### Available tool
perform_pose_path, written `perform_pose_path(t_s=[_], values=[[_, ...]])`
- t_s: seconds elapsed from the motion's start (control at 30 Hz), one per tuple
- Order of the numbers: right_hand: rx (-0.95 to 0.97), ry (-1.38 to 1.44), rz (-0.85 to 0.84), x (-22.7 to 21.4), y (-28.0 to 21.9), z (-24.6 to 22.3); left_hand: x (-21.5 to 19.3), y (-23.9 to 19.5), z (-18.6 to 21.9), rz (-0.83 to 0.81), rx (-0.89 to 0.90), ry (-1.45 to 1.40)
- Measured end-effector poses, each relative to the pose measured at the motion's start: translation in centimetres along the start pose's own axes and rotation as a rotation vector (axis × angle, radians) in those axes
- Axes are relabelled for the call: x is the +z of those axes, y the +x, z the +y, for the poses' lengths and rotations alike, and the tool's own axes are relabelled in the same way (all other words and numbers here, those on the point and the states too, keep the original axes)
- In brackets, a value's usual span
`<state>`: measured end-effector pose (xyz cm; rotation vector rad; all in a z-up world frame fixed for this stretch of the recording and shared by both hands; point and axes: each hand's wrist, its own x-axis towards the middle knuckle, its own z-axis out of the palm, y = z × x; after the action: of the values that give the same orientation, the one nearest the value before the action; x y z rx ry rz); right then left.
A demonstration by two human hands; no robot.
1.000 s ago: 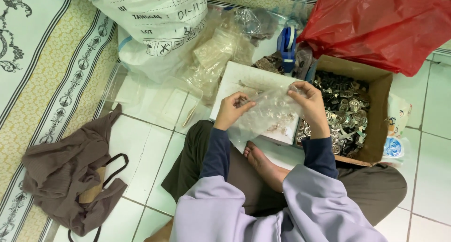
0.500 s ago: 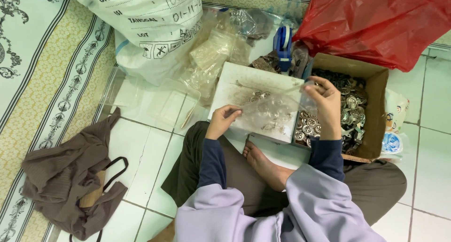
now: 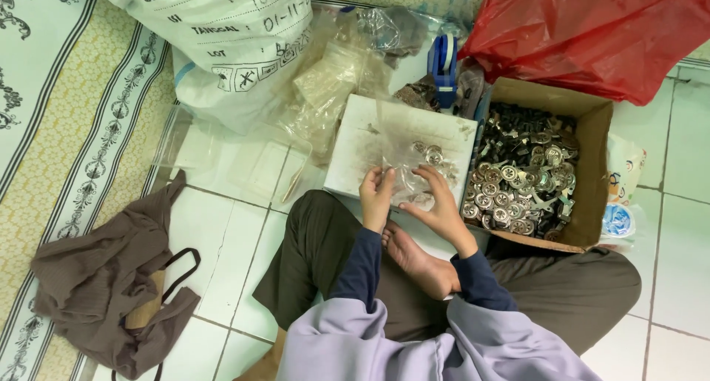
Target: A person sitting on the floor is packaging small metal components by picking them up from a large box and placing them into a small plastic bag.
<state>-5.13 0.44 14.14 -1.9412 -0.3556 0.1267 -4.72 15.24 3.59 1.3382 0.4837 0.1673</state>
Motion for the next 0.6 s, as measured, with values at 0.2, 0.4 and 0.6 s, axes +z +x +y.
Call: perform_pose_path(t_s=[0.2, 0.4, 0.6], values=[[0.011, 0.129, 0.226, -1.1, 0.0, 2.7, 1.7, -1.6, 2.3, 0.077, 0.057, -0.059], [0.254, 0.869, 0.177, -1.2, -0.7, 8.7, 2.0, -1.6, -1.5, 0.133, 0.119, -0.002], [0.304, 0.768, 0.249, 0.3, -1.3, 10.1, 3.2, -2.8, -0.5, 0.106, 0.153, 0.010]])
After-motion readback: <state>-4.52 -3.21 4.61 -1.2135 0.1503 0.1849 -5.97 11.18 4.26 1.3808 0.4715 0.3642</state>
